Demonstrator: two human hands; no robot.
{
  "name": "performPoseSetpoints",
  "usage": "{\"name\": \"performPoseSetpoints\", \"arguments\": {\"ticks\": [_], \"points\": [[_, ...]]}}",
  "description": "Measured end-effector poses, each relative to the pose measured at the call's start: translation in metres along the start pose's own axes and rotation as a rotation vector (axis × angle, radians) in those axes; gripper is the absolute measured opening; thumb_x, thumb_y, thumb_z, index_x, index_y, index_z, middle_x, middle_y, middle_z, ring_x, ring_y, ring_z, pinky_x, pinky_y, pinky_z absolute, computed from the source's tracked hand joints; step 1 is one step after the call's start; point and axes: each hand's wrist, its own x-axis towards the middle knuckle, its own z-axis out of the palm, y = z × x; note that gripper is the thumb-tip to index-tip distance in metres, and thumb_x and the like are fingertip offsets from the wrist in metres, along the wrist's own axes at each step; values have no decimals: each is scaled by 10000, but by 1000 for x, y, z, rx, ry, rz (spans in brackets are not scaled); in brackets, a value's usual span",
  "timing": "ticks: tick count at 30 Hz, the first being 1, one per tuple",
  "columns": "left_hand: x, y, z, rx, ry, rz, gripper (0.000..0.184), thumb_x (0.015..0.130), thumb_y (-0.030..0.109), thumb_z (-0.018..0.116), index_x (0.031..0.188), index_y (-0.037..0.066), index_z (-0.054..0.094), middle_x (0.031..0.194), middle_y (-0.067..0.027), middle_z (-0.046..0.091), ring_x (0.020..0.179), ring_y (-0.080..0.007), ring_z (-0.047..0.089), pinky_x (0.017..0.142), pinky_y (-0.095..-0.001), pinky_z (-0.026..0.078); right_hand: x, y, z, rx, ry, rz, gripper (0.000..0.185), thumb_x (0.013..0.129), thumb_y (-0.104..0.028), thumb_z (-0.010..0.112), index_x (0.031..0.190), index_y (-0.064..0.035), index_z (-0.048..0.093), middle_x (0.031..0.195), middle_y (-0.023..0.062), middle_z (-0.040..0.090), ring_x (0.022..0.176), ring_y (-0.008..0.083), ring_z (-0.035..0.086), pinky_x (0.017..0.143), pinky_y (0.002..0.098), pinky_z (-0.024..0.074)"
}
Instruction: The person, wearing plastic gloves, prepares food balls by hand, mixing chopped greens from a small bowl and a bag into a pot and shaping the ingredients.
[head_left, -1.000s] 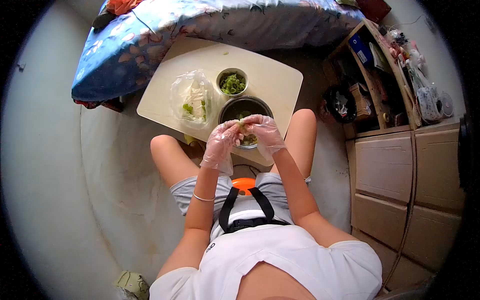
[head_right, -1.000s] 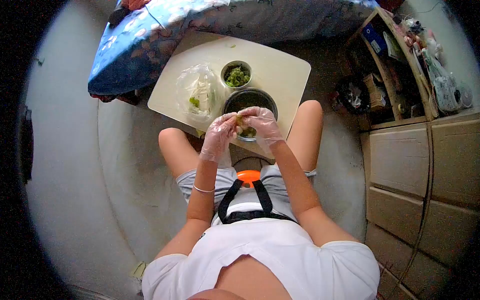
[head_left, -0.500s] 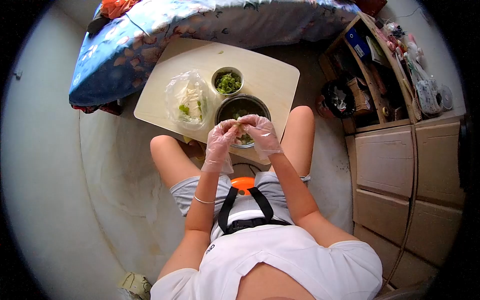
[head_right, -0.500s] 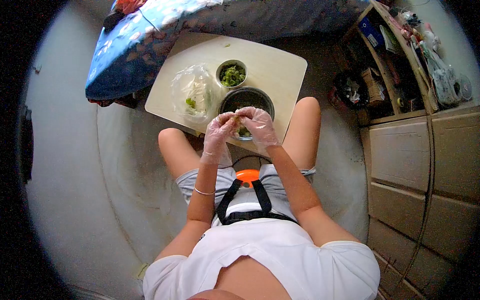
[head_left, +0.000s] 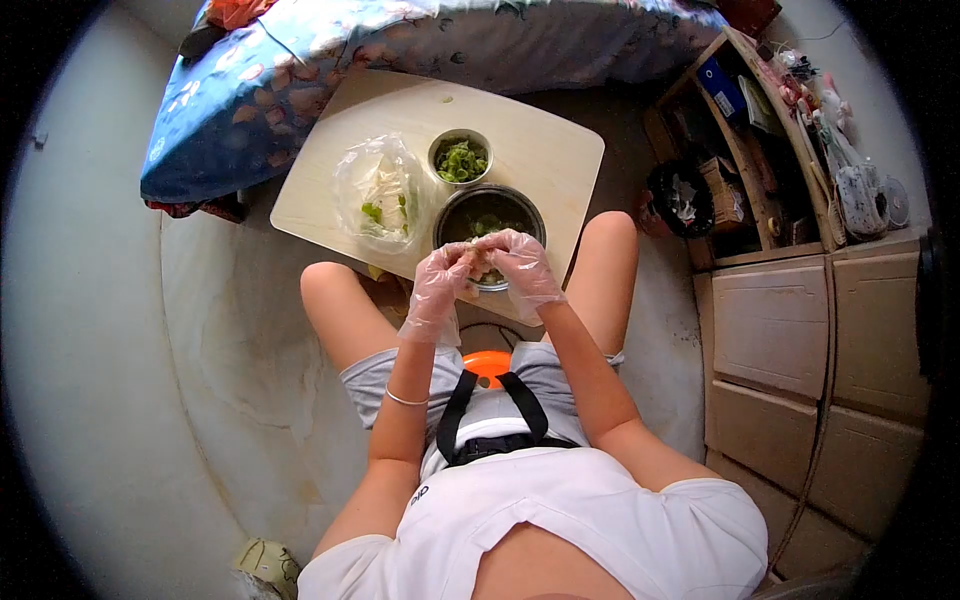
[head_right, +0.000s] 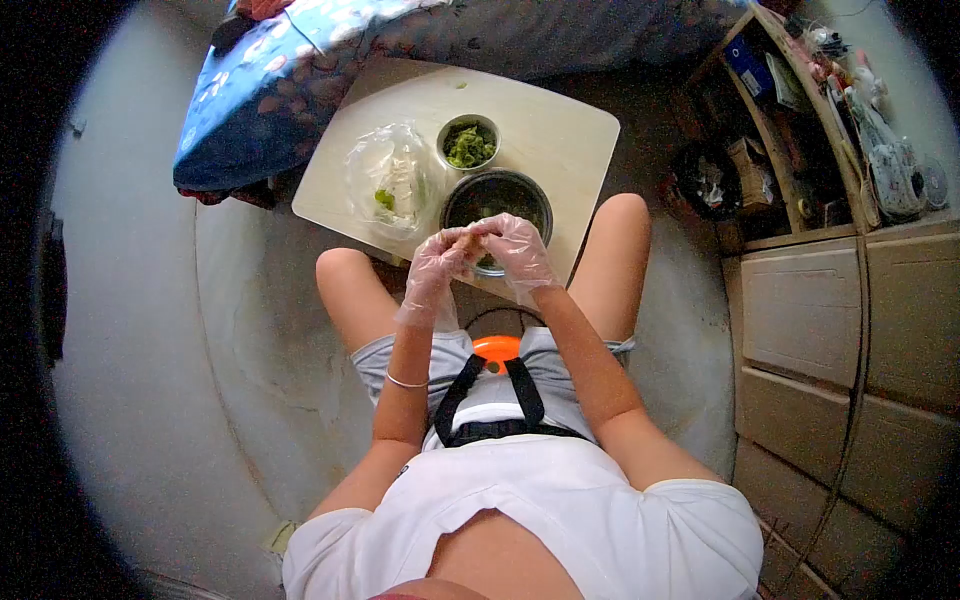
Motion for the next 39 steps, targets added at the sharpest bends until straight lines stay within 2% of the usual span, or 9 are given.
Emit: {"name": "performPoseSetpoints", "arguments": {"ticks": [8,16,20,24,28,30,32,34,39], "points": [[0,-3,1,190,96,105,177,883,129,611,982,-18,621,820,-53,649,670,-85,601,526,-214,493,-7,-20,9,139,-131,46,218,815,-49,559,1001,41,632,890,71,638,822,126,599,779,260,480],[-15,18,16,469,165,318,176,861,110,628,950,-42,626,741,-68,622,607,-96,593,499,-240,482,-2,-1,8,-270,-4,-144,199,804,-53,564,965,18,659,856,78,656,788,140,620,742,270,493],[-17,15,17,643,185,450,176,847,105,636,940,-43,623,744,-99,620,587,-133,594,517,-271,485,-6,-7,10,-211,-10,-143,202,793,-49,556,955,4,665,845,98,664,788,165,635,728,283,501],[-13,10,13,785,173,599,188,829,105,646,935,-48,618,753,-137,620,598,-165,601,533,-287,489,-4,-7,7,-395,-11,-192,209,784,-56,537,936,3,668,850,117,671,791,189,644,741,298,502],[-11,4,11,584,167,387,186,862,154,645,926,-20,627,768,-56,621,665,-117,593,570,-267,493,-3,0,7,-217,-3,-63,216,781,-60,524,926,13,667,862,122,671,794,174,639,752,301,502],[-14,6,10,103,69,108,184,875,177,635,944,7,631,772,-21,611,664,-88,568,544,-235,469,-2,1,1,-206,-23,-46,227,782,-48,514,940,23,661,868,117,669,797,165,636,753,294,505],[-8,-4,0,30,23,62,188,881,186,623,954,14,630,767,-12,604,646,-79,548,531,-223,451,-3,-1,-1,-193,-47,-26,238,784,-36,504,955,33,655,874,111,668,799,156,632,755,287,508],[-6,-3,-3,-42,-29,18,191,886,195,611,965,21,629,761,-3,597,628,-69,528,518,-211,432,-3,-10,-2,65,-112,145,265,786,-5,483,995,53,635,905,100,660,814,146,625,760,281,516],[-6,-1,-10,-158,-76,-42,184,892,202,607,952,30,627,756,-18,625,605,-77,549,510,-200,445,-1,-1,-8,132,-146,119,275,778,20,484,1014,58,619,925,96,648,824,157,626,770,282,526]]}}
